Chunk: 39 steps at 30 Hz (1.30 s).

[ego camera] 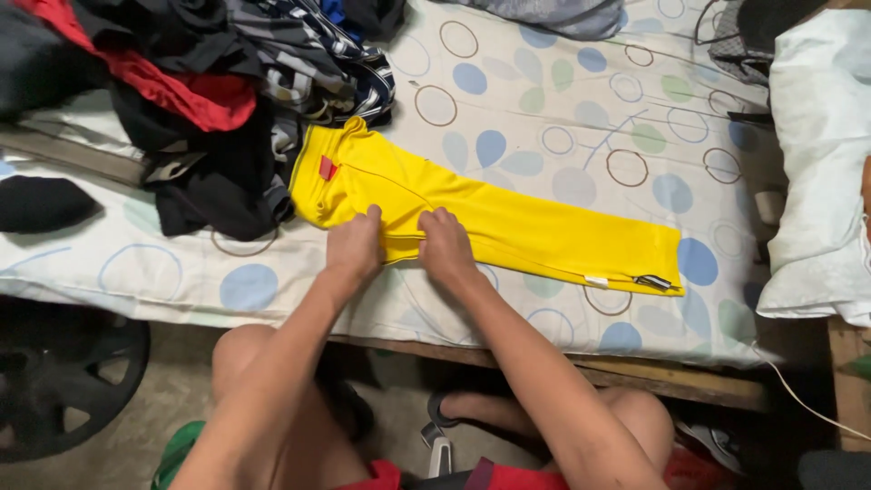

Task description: Folding a yellow polo shirt on a bed.

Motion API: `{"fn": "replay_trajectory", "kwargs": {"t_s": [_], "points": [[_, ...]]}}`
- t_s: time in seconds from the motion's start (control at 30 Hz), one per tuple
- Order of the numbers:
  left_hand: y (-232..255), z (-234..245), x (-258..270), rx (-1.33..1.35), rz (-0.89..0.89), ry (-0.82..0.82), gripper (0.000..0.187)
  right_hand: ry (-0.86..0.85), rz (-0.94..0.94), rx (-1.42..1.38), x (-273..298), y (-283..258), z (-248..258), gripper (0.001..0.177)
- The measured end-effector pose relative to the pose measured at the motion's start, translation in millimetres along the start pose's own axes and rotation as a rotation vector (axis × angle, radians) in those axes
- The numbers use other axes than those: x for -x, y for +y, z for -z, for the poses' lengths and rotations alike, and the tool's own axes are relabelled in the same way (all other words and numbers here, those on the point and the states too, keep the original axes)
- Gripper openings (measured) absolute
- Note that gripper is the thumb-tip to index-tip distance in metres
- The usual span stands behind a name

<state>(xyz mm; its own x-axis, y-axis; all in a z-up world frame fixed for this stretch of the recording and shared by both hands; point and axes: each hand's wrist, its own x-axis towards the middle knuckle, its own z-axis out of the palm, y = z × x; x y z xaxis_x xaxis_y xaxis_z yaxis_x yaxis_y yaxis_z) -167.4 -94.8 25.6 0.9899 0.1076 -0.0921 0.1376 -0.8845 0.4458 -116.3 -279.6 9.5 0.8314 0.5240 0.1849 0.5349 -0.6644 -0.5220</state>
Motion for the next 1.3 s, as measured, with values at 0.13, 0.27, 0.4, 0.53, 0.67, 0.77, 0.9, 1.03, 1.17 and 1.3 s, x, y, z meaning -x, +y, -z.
{"fn": "replay_trajectory", "kwargs": {"t_s": [0.13,0.27,0.4,0.53,0.67,0.77,0.9,1.03,1.17,1.3], "points": [[-4.6,-19.6,13.2,-0.099,0.000,0.053,0.026,-0.015,-0.078,-0.029,9.1,-5.2,8.9,0.025],[-8.8,-22.1,15.1,-0.130,0.030,0.043,0.027,-0.114,-0.187,-0.101,14.4,-5.8,18.3,0.029],[-9.4,9.7,6.8,-0.080,-0.252,0.044,0.023,-0.218,-0.205,-0.172,9.9,7.5,22.6,0.021],[-32.2,8.5,-27.3,0.251,-0.282,-0.217,0.018,-0.370,-0.235,-0.290,-6.1,55.6,14.5,0.016],[-28.5,32.8,-51.7,0.506,-0.002,-0.396,0.015,-0.587,-0.288,-0.520,-26.1,74.9,33.9,0.018],[-36.9,21.4,-80.2,0.689,0.064,-0.354,0.018,-0.617,-0.360,-0.627,-41.6,98.5,29.4,0.020],[-45.5,-9.6,-122.1,0.692,0.115,-0.166,0.024,-0.536,-0.607,-1.041,-56.9,96.2,23.4,0.019],[-57.3,-52.6,-154.7,0.712,0.217,-0.061,0.025,-0.393,-0.757,-1.308,-69.2,82.3,9.7,0.022],[-63.4,-64.0,-164.6,0.822,0.365,0.100,0.041,-0.252,-0.823,-1.366,-74.1,60.6,17.0,0.036],[-10.5,37.9,-121.4,0.621,0.454,-0.336,0.051,-0.222,-0.744,-1.131,-66.6,79.3,5.4,0.048]]}}
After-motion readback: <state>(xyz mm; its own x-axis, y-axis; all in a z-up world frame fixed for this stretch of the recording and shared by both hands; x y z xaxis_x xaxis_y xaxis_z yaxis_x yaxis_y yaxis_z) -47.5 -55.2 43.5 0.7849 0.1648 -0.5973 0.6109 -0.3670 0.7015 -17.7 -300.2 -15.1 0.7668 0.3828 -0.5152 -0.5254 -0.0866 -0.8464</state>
